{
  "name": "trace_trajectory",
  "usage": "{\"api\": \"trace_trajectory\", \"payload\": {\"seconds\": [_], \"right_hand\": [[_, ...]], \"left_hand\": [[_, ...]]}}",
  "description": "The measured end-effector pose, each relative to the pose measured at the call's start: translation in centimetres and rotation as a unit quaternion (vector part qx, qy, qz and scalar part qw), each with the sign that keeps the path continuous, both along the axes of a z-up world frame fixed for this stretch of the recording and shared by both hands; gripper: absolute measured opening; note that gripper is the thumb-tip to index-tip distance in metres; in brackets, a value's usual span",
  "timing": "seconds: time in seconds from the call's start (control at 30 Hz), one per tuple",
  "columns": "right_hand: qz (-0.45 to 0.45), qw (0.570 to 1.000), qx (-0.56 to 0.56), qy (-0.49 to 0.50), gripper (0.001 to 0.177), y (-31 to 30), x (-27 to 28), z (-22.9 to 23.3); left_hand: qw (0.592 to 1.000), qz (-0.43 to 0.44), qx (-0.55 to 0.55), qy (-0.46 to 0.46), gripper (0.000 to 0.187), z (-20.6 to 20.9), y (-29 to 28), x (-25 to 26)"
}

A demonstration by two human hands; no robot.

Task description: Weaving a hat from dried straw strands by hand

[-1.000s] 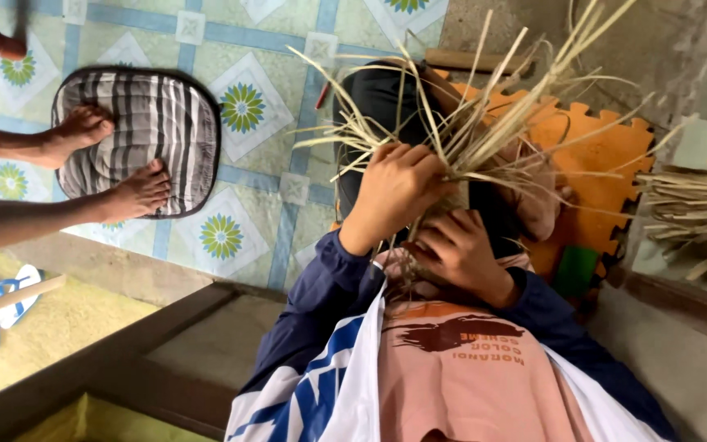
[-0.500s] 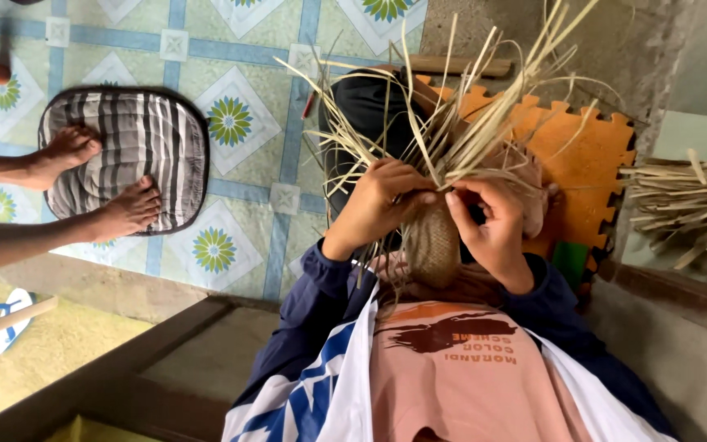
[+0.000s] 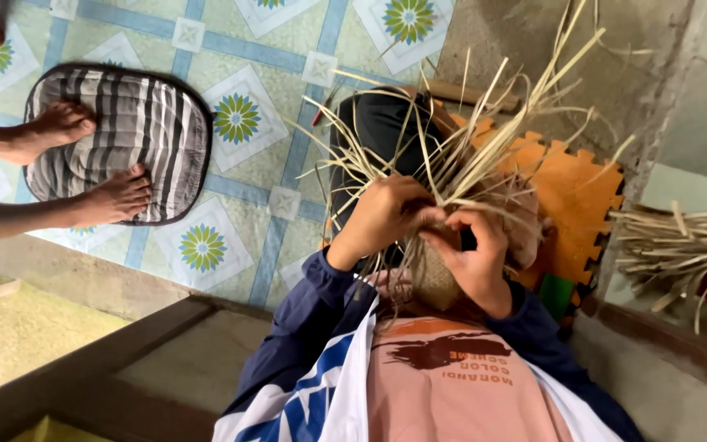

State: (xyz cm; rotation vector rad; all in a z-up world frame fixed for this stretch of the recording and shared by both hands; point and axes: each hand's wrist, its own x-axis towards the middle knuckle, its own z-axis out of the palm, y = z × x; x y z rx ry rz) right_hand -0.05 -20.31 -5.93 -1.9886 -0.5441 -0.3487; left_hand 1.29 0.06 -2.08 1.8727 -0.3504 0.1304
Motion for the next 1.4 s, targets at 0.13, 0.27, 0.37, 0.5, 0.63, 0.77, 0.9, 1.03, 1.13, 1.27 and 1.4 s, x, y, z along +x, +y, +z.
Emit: {"api": "trace_trajectory", "payload": {"seconds": [0.13, 0.27, 0.37, 0.5, 0.63, 0.77, 0.9, 1.03, 1.13, 1.27, 1.4], "right_hand": [[-0.014, 1.0, -0.002, 0.009, 0.044, 0.0, -0.1, -0.9], [-0.011, 1.0, -0.021, -0.013, 0.046, 0.1, 0.2, -0.1], [-0.003, 0.998, -0.026, -0.052, 0.039, -0.1, 0.5, 0.2], [0.009, 1.0, -0.022, -0.015, 0.028, -0.2, 0.7, 1.3], [0.03, 0.999, -0.016, 0.023, 0.016, 0.8, 1.2, 5.1], [0.02, 0.998, -0.018, 0.055, 0.012, -0.1, 1.0, 3.2], [0.017, 0.991, 0.035, 0.125, 0.012, -1.3, 1.2, 2.7], [0.016, 0.962, 0.133, 0.237, 0.006, -2.3, 1.5, 3.9], [0.017, 0.963, 0.18, 0.201, 0.021, -2.3, 3.2, 6.0], [0.01, 0.985, 0.117, 0.125, 0.004, -2.0, 4.3, 7.4], [0.064, 0.997, 0.046, -0.003, 0.008, 1.2, 5.2, 10.0]], "left_hand": [[0.998, 0.021, -0.052, 0.007, 0.019, -2.1, -0.3, -0.2], [0.991, 0.055, -0.112, 0.04, 0.019, -3.2, -1.0, -0.7], [0.994, 0.04, -0.089, -0.044, 0.013, -3.2, -1.2, -0.5], [0.991, 0.01, -0.027, -0.127, 0.004, -1.6, -1.0, -0.5], [0.989, 0.005, -0.03, -0.147, 0.007, -2.3, -1.1, -0.5], [0.988, 0.056, -0.071, -0.123, 0.017, -3.3, -2.4, -0.8], [0.986, 0.086, -0.06, -0.131, 0.022, -4.2, -3.3, -0.9], [0.978, 0.113, -0.021, -0.172, 0.017, -5.0, -3.9, -1.0], [0.964, 0.113, -0.03, -0.238, 0.01, -2.8, -4.4, -0.8], [0.963, 0.107, -0.043, -0.245, 0.013, -2.4, -4.2, -0.9], [0.965, 0.079, -0.06, -0.241, 0.017, -2.6, -3.9, -1.0]]}}
